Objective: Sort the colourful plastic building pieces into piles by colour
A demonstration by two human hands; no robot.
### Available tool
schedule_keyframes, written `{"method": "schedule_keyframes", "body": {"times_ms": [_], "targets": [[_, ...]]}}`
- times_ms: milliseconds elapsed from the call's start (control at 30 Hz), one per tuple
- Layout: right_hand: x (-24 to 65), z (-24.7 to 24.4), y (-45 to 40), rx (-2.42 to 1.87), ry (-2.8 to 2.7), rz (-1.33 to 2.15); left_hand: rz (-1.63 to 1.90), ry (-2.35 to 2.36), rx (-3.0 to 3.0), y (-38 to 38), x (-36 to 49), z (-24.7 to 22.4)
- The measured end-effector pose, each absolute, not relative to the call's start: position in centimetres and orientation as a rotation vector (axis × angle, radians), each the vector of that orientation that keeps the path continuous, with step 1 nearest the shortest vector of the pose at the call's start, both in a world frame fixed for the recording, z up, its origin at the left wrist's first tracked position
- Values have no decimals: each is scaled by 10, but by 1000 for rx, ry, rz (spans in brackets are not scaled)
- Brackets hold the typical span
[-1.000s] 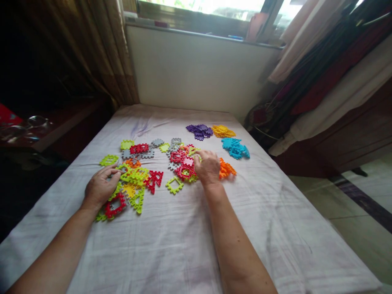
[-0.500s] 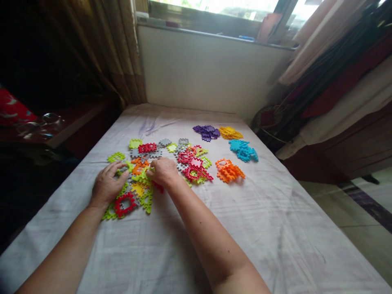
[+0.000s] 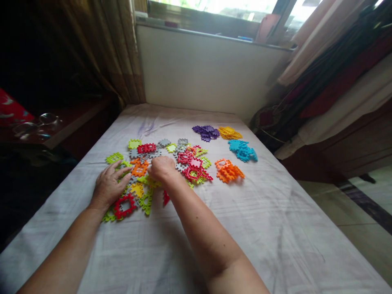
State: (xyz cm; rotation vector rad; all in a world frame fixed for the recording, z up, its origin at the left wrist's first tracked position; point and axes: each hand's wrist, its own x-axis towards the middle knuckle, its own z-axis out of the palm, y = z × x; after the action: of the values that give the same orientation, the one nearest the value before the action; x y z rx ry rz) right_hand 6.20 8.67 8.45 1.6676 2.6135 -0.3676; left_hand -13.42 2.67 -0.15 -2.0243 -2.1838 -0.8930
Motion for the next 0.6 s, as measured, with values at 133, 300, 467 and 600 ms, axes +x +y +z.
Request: {"method": "schedule_keyframes", "body": {"times_ms": [133,300,467,600], "targets": [[39,76,96,1751,2586,-449,-894,-2183,-2035,25,-134,-3],[31,73,97,1855,2533,-569,-892,-2169,-2062,25,-134,-1],[35,72,92,1872,2541,-602,-873,-2122,-2152,26,-132,-1],[59,75,86,1946,2564,-502,-799,-2113,-2222,24,-126,1]]}}
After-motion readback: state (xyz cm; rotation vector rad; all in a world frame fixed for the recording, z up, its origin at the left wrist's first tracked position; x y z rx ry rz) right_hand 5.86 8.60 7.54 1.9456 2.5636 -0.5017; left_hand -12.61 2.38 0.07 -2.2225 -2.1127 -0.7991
